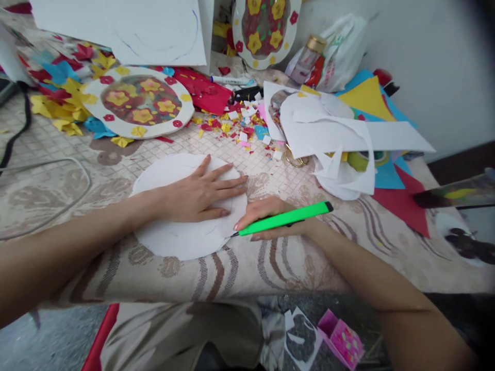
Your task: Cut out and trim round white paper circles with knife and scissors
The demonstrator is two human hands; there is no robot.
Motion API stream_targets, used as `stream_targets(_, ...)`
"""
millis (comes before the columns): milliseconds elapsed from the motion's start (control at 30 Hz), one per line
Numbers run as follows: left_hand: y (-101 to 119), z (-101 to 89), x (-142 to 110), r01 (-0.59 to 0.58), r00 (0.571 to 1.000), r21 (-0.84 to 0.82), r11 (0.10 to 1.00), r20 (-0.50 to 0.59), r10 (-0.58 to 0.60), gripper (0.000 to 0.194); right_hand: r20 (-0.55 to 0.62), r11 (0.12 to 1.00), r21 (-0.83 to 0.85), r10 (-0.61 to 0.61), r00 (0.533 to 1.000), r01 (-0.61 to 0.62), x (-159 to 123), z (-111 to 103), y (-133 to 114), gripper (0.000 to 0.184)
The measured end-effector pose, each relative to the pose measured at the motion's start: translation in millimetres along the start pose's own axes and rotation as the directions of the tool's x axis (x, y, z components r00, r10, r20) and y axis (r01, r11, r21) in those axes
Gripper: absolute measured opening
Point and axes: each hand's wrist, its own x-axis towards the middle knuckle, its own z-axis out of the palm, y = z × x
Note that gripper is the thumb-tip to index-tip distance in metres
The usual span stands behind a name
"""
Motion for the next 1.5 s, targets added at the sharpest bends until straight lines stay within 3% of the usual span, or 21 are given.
stream_targets(600,-1.3,1.0,0.0,-0.014,1.000,0.010,1.000,-0.010,0.014,0.059,0.105,0.996,-0.090,-0.015,0.994,0.024,0.1,-3.5,1.0,0.024)
stream_targets(1233,-4.5,3.5,-1.1,-0.031,0.999,0.001,1.000,-0.030,0.031,0.060,0.087,0.998,-0.049,0.041,0.995,-0.037,-14.8,-12.1,4.7,0.023)
stream_targets(1400,-4.3,4.4,-0.9,-0.034,0.999,0.010,0.999,-0.035,0.034,0.061,-0.015,0.997,0.053,0.056,0.998,-0.055,-14.8,-12.2,-3.0,0.025)
stream_targets(1500,-3.2,5.0,-0.9,-0.027,0.999,0.042,0.999,-0.028,0.028,0.061,-0.035,0.998,0.059,-0.003,0.999,0.005,-10.6,-6.6,-4.2,0.025)
